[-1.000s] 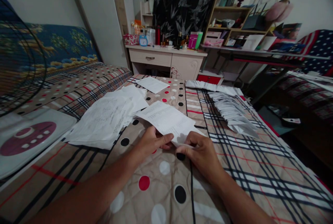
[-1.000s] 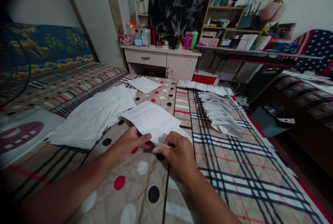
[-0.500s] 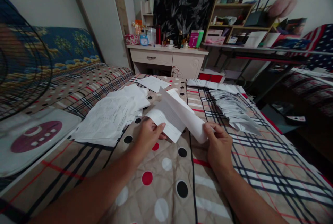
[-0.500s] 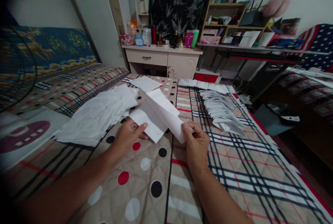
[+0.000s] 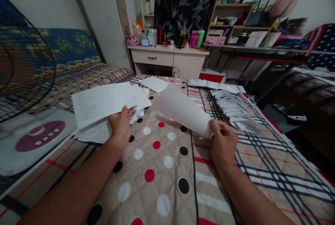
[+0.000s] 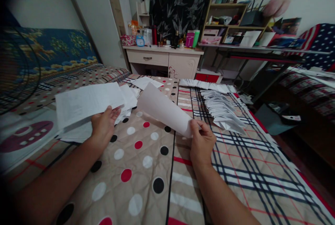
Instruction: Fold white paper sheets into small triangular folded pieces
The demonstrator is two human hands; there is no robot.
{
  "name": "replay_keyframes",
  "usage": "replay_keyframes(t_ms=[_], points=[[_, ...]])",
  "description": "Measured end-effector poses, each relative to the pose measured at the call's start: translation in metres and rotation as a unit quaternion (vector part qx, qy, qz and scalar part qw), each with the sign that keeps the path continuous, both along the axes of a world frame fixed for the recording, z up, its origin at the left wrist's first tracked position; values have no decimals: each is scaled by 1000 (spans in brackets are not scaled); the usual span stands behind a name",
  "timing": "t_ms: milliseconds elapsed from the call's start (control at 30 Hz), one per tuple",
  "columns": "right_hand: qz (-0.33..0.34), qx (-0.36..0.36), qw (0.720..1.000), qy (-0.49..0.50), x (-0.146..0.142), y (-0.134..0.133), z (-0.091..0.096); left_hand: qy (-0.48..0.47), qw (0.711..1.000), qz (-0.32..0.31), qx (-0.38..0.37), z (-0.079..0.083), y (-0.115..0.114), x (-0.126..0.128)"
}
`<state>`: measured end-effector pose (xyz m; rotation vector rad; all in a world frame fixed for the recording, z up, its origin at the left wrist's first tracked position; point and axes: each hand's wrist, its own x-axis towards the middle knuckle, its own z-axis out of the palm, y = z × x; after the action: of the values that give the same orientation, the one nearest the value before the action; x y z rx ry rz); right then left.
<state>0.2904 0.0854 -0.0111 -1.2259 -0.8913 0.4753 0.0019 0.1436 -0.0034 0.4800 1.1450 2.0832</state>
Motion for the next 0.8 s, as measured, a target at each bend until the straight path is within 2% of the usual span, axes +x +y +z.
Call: replay_keyframes(t_ms=[67,167,233,267,333,400,567,667,800], points=[[11,22,999,-33,-1,-2,1,-50,998,-47,-7,1,-5,9],[31,43,997,-60,-1,-2,2,-90,981,-166,-43,3,-17,25],[41,47,996,-65,-1,-2,1,-43,962,-260,-73,2,-24,35],[45,44,996,-64,0,-2,1,5,956,-284,-76,1,-28,40],[50,34,997,-52,1,-1,0,91,946,-302,-71,1,-32,46],[59,18,998,-28,2,0,-1,123,940,-310,-75,1,-35,50],[123,-24,991,45,1,1,-4,43,918,-378,-107,1,-34,48],[216,-45,968,121,-3,-2,-4,-10,905,-418,-79,-2,-32,44],[363,-94,898,230,-8,-7,1,-53,882,-466,-41,-6,-32,43]])
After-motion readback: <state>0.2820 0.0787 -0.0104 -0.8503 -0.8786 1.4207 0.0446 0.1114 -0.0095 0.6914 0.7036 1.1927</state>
